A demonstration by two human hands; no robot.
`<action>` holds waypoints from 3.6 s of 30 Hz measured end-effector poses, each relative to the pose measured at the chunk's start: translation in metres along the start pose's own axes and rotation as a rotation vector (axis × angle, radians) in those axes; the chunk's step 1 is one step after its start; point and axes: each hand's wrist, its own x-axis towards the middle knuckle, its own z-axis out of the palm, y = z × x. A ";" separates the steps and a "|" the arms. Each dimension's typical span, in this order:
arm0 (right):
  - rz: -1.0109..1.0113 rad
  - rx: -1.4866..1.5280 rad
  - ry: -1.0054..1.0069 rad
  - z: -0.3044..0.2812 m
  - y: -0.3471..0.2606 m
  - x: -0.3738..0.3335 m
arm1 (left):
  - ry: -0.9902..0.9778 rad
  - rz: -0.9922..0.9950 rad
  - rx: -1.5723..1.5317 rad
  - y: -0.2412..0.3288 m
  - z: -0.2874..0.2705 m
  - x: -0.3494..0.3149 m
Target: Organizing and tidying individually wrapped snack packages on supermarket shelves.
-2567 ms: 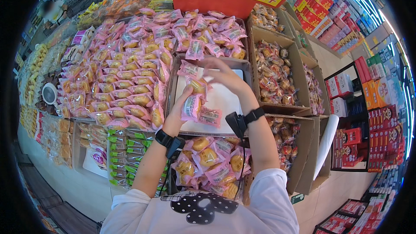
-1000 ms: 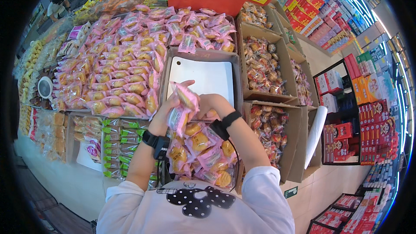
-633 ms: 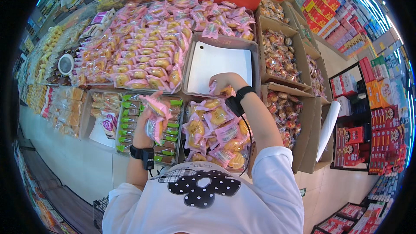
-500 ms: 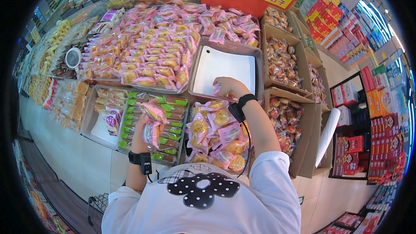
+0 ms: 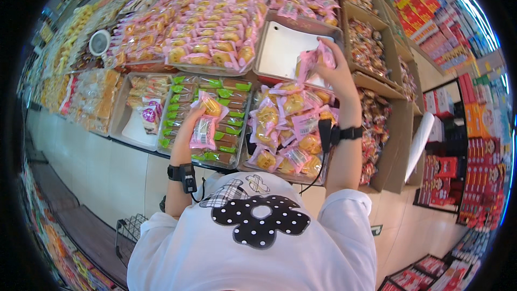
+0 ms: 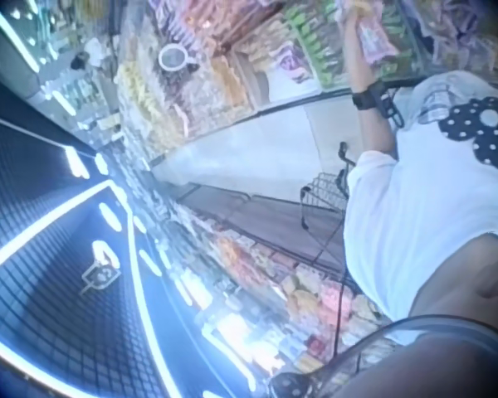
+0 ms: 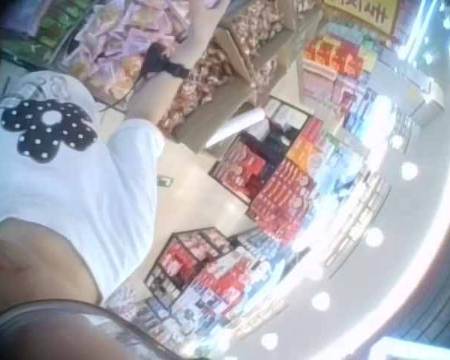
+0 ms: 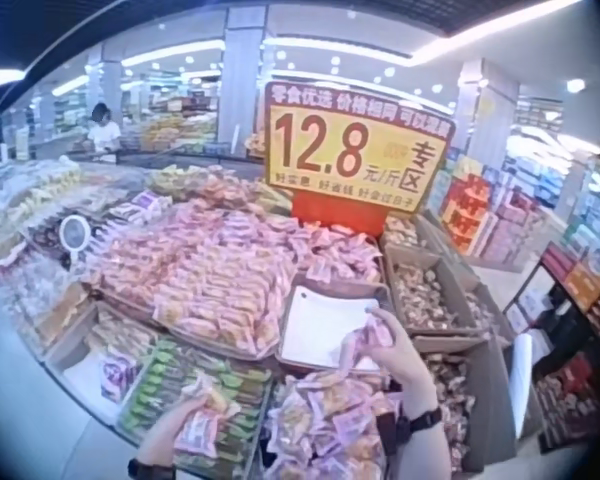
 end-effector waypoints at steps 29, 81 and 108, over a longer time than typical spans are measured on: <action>0.349 -0.585 0.402 0.027 0.039 -0.266 | -0.476 0.234 1.114 -0.151 0.099 -0.014; -0.227 -0.902 -0.442 -0.046 0.159 0.144 | -0.244 0.841 0.974 -0.024 0.210 0.246; 0.142 -0.316 -0.633 -0.033 0.154 0.121 | -0.329 0.833 1.695 -0.018 0.195 0.237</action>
